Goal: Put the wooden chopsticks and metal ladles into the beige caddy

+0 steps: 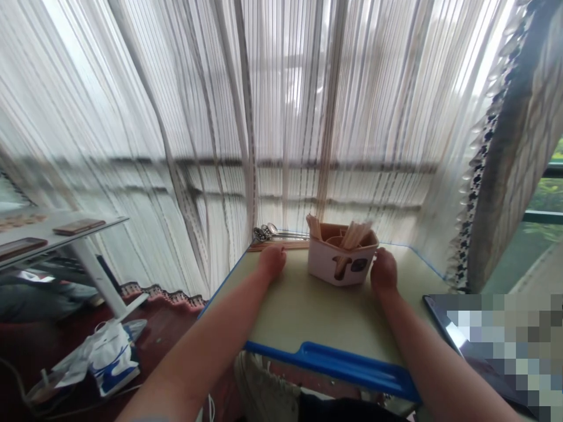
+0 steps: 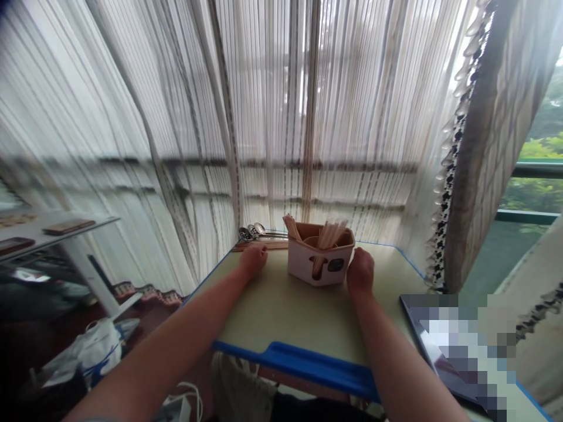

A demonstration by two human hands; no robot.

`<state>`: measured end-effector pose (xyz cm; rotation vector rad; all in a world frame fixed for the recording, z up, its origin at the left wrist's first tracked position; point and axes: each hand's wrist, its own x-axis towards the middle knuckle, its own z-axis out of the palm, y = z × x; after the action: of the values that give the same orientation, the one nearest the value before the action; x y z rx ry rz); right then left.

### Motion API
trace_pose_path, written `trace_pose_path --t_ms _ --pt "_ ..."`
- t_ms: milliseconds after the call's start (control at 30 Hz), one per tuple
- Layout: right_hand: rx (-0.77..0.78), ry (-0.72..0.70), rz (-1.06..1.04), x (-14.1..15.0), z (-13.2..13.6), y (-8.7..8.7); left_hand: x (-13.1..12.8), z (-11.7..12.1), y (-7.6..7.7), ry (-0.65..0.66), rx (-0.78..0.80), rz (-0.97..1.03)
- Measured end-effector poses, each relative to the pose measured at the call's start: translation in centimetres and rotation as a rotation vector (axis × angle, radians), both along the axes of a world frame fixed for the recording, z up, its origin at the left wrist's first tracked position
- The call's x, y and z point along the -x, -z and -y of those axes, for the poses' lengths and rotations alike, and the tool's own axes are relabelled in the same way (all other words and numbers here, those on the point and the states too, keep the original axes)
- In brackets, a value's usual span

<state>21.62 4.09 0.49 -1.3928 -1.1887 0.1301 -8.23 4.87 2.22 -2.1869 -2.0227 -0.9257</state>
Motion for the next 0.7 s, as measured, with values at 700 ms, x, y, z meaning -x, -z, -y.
trace_pose_path --t_ms 700 --pt "-0.051 -0.034 0.749 6.3 1.5 -9.6 -2.5 0.7 1.7 0.31 -0.076 0.042"
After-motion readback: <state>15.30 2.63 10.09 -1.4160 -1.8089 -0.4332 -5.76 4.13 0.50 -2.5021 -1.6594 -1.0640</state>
